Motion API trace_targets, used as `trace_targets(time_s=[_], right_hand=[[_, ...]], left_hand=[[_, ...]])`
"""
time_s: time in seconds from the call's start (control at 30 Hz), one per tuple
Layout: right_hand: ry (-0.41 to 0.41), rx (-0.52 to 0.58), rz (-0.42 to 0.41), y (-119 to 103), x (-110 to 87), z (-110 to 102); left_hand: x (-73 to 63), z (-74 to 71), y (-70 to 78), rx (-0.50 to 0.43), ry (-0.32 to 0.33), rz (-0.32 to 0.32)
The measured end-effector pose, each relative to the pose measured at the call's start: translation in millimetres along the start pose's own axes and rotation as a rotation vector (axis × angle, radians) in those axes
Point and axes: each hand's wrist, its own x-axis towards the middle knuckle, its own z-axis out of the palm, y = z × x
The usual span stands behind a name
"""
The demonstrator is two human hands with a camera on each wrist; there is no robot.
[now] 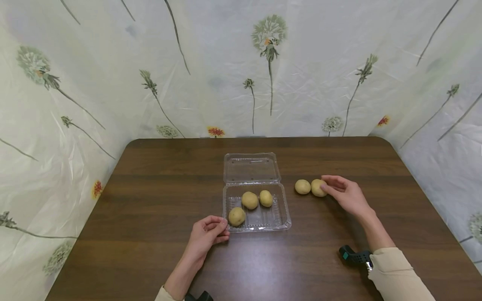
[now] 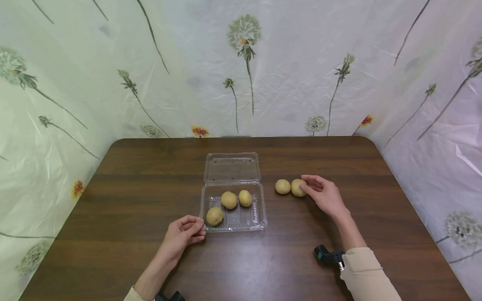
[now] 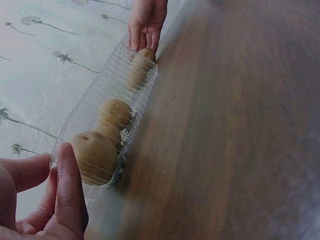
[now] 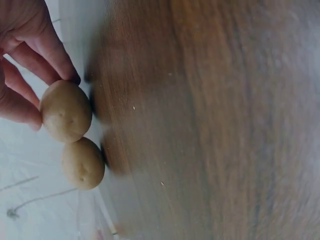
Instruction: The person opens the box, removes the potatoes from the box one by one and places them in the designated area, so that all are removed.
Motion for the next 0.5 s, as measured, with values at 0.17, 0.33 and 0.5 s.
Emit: trace_targets(time_s=[0.17, 0.33, 0.5], right_hand=[[-0.003, 0.011, 0.005, -0.9, -1.0, -0.9], [0.000, 0.016, 0.010, -1.5, -1.8, -2.1], [0.003, 0.013, 0.016, -3.4, -3.0, -4.2]], left_hand=[[-0.7, 1.2, 2.2, 0.000, 0.005, 0.000], [-1.4, 1.1, 2.5, 0.008, 0.006, -0.007], [-0.9, 0.5, 0.8, 0.007, 0.001, -0.004]])
